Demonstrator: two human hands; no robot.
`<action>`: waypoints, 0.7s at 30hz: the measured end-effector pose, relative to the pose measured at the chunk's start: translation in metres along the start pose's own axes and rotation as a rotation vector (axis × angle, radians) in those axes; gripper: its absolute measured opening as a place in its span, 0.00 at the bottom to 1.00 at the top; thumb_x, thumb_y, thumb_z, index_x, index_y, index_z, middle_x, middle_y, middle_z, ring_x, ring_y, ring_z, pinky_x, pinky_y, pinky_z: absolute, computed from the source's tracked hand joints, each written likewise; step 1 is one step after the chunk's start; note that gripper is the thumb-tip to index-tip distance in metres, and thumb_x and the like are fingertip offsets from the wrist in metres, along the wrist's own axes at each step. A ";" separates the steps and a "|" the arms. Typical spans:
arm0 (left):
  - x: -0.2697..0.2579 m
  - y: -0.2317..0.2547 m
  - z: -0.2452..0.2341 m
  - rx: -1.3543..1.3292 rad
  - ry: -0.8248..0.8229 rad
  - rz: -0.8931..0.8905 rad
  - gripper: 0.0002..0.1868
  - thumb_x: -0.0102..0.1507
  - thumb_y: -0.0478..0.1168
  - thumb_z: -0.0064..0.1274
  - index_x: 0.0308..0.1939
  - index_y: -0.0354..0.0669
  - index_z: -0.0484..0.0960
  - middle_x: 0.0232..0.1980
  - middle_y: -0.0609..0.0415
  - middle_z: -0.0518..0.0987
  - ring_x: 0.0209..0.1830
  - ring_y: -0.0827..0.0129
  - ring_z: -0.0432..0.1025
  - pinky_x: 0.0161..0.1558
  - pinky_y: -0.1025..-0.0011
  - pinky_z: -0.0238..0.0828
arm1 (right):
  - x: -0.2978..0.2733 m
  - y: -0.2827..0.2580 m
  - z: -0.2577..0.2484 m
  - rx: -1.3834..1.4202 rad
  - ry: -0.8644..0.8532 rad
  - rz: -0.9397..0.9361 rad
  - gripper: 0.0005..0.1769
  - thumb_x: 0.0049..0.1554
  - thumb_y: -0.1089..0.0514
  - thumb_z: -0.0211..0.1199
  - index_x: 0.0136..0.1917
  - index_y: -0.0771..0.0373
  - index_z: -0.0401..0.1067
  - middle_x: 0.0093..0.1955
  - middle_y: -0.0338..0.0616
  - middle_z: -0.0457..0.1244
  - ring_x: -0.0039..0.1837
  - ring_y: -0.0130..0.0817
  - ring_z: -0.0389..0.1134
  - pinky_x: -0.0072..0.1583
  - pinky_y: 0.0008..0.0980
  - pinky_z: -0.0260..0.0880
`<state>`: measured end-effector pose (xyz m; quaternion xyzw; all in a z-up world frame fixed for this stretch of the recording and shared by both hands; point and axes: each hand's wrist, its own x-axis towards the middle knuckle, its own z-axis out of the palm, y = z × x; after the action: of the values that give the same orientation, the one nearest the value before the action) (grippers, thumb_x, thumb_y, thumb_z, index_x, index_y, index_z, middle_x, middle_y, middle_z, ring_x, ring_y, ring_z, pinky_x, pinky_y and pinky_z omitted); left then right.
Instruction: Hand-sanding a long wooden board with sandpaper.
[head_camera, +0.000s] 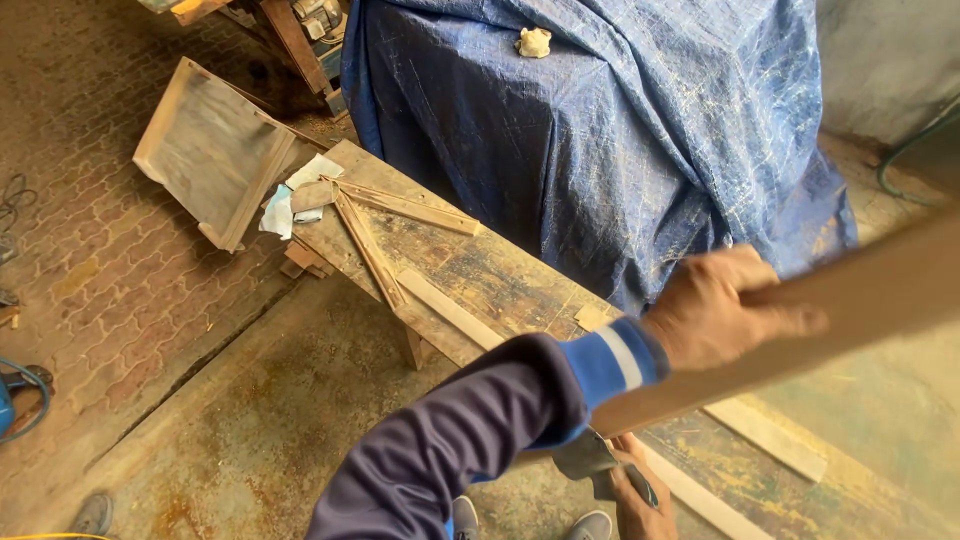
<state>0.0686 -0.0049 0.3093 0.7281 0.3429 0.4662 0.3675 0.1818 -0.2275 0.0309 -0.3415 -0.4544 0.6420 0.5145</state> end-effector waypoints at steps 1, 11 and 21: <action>-0.004 0.004 -0.016 -0.031 0.130 0.003 0.29 0.59 0.67 0.60 0.25 0.46 0.78 0.33 0.58 0.72 0.32 0.72 0.69 0.35 0.68 0.69 | 0.025 0.000 0.010 0.044 -0.007 -0.009 0.19 0.59 0.59 0.61 0.56 0.78 0.75 0.70 0.57 0.61 0.69 0.44 0.63 0.65 0.39 0.62; -0.074 -0.018 -0.161 -0.755 0.756 -0.206 0.16 0.61 0.45 0.67 0.45 0.38 0.86 0.45 0.56 0.84 0.42 0.76 0.76 0.46 0.77 0.75 | 0.063 -0.087 0.032 -0.326 0.430 0.074 0.15 0.64 0.63 0.61 0.61 0.72 0.77 0.44 0.42 0.65 0.41 0.32 0.58 0.41 0.32 0.55; -0.199 -0.127 -0.115 -0.920 0.968 -0.967 0.12 0.61 0.48 0.62 0.44 0.49 0.82 0.44 0.61 0.81 0.40 0.73 0.73 0.41 0.68 0.76 | 0.167 -0.042 -0.210 -0.671 0.262 0.198 0.14 0.62 0.63 0.65 0.59 0.72 0.79 0.41 0.53 0.62 0.42 0.44 0.52 0.42 0.48 0.46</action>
<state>-0.1242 -0.0852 0.1499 -0.0048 0.5138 0.6125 0.6007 0.3473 -0.0138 0.0002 -0.6126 -0.5346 0.4550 0.3632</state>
